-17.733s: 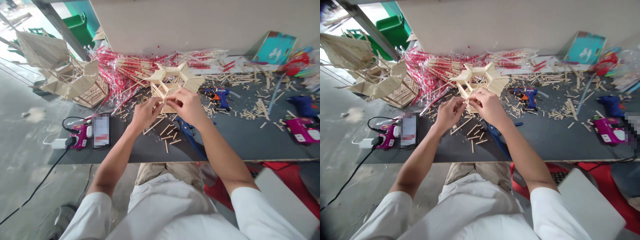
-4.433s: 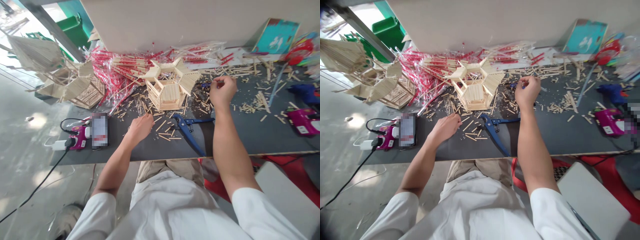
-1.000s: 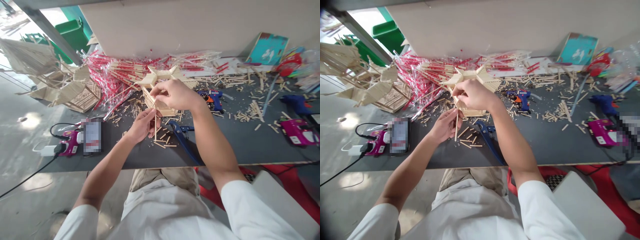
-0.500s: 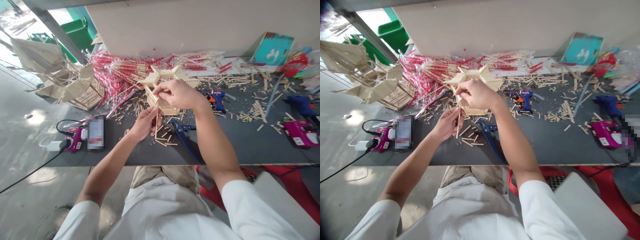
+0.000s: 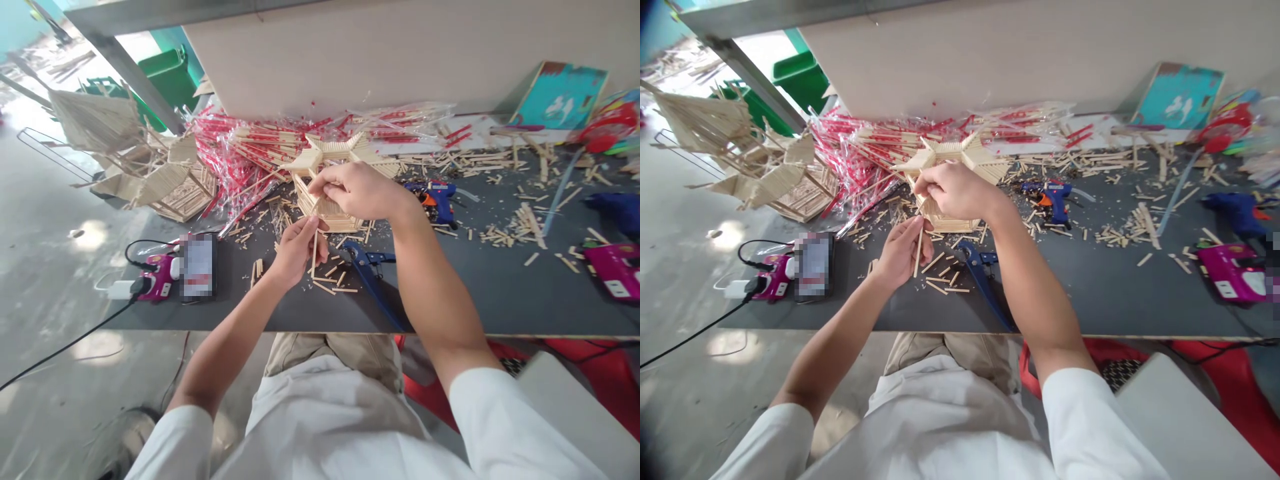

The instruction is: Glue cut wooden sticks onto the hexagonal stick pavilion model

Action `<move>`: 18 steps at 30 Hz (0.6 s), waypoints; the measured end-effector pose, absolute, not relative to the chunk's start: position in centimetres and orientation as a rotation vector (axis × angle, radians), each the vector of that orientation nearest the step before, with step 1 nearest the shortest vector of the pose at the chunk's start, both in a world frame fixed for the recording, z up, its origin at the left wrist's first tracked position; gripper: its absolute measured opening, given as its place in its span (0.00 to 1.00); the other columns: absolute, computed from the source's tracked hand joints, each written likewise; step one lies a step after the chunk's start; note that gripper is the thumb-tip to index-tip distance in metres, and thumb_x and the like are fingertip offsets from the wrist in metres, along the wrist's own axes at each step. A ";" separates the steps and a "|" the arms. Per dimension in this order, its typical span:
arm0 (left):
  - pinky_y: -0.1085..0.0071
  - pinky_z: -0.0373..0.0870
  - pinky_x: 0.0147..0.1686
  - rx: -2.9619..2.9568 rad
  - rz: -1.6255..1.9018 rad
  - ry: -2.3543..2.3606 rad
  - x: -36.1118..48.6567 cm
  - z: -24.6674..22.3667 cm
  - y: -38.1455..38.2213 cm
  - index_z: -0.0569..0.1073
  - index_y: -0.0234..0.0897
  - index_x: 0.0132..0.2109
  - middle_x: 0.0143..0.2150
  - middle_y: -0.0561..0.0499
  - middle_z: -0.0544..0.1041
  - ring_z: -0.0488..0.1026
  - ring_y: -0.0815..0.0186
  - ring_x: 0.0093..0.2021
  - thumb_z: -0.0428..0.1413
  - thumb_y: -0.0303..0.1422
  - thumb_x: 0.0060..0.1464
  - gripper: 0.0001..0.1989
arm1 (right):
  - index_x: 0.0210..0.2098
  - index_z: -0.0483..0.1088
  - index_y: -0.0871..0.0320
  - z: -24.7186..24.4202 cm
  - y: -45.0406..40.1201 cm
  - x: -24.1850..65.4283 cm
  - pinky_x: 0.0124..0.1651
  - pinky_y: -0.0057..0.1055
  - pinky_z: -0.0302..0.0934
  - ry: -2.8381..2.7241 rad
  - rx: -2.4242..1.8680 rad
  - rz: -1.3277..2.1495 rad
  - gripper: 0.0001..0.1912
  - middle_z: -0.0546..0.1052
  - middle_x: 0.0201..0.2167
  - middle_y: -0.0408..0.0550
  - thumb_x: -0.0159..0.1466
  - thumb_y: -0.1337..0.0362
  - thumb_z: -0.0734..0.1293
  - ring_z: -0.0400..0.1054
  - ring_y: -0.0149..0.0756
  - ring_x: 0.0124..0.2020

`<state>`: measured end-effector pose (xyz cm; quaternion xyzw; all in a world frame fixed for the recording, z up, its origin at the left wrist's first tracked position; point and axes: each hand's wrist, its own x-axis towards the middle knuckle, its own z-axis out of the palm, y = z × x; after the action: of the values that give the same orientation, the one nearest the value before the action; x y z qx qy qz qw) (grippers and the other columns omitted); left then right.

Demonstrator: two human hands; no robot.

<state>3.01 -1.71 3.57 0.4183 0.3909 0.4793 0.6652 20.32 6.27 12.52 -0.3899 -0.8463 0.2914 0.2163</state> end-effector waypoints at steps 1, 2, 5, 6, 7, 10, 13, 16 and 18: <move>0.78 0.63 0.16 0.941 1.084 0.883 3.1 3.5 -1.8 0.72 0.38 0.41 0.19 0.57 0.73 0.70 0.71 0.17 0.61 0.53 0.63 0.22 | 0.48 0.82 0.57 12.6 6.3 20.3 0.52 0.40 0.65 -2.349 -1.083 0.807 0.17 0.84 0.47 0.51 0.68 0.64 0.63 0.75 0.40 0.45; 0.77 0.63 0.16 0.939 1.081 0.884 3.2 3.5 -1.9 0.71 0.38 0.41 0.19 0.57 0.73 0.71 0.70 0.17 0.61 0.54 0.63 0.22 | 0.48 0.82 0.57 12.6 6.3 20.3 0.53 0.41 0.66 -2.354 -1.088 0.807 0.17 0.84 0.47 0.51 0.68 0.64 0.63 0.75 0.40 0.45; 0.77 0.64 0.17 0.939 1.085 0.886 3.5 3.2 -2.2 0.71 0.38 0.43 0.20 0.58 0.73 0.72 0.70 0.17 0.60 0.56 0.62 0.23 | 0.48 0.82 0.56 12.6 6.3 20.4 0.54 0.41 0.66 -2.364 -1.094 0.817 0.16 0.84 0.47 0.49 0.67 0.63 0.64 0.75 0.40 0.46; 0.76 0.64 0.17 0.938 1.093 0.888 3.5 3.1 -2.2 0.70 0.38 0.43 0.20 0.58 0.73 0.72 0.70 0.17 0.60 0.56 0.62 0.24 | 0.48 0.82 0.55 12.6 6.4 20.4 0.54 0.41 0.66 -2.368 -1.088 0.822 0.16 0.83 0.48 0.49 0.67 0.63 0.64 0.75 0.40 0.46; 0.76 0.65 0.17 0.939 1.100 0.891 3.6 3.0 -2.3 0.70 0.39 0.43 0.20 0.58 0.73 0.72 0.69 0.17 0.60 0.56 0.62 0.24 | 0.48 0.82 0.55 12.5 6.4 20.5 0.54 0.41 0.65 -2.369 -1.079 0.825 0.17 0.83 0.48 0.49 0.67 0.63 0.64 0.75 0.40 0.46; 0.76 0.65 0.16 0.955 1.119 0.912 3.7 3.1 -2.3 0.70 0.39 0.43 0.20 0.58 0.73 0.72 0.69 0.16 0.59 0.57 0.63 0.25 | 0.49 0.82 0.56 12.3 6.5 20.5 0.54 0.41 0.65 -2.371 -1.064 0.824 0.18 0.83 0.48 0.50 0.67 0.64 0.63 0.75 0.41 0.46; 0.76 0.65 0.16 1.029 1.091 0.998 3.6 4.0 -2.2 0.71 0.38 0.43 0.20 0.57 0.74 0.72 0.69 0.16 0.60 0.58 0.62 0.26 | 0.50 0.82 0.57 12.3 6.5 20.4 0.52 0.40 0.65 -2.373 -1.075 0.811 0.18 0.83 0.48 0.50 0.67 0.64 0.63 0.75 0.40 0.46; 0.76 0.62 0.15 1.163 1.047 1.154 3.6 5.0 -2.4 0.72 0.37 0.43 0.19 0.57 0.73 0.69 0.70 0.14 0.57 0.56 0.65 0.24 | 0.51 0.82 0.59 12.4 6.5 20.4 0.51 0.39 0.65 -2.392 -1.087 0.792 0.19 0.83 0.49 0.52 0.68 0.65 0.62 0.75 0.40 0.45; 0.76 0.59 0.16 1.274 1.053 1.287 3.8 5.3 -2.7 0.73 0.38 0.43 0.17 0.59 0.70 0.67 0.71 0.13 0.52 0.53 0.69 0.22 | 0.52 0.81 0.59 12.6 6.4 20.4 0.50 0.39 0.65 -2.406 -1.090 0.783 0.19 0.83 0.49 0.52 0.68 0.65 0.62 0.75 0.40 0.44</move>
<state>3.75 -2.70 5.34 0.5266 0.5322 0.4355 0.4998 20.38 6.38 12.57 -0.3883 -0.8570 0.2791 0.1922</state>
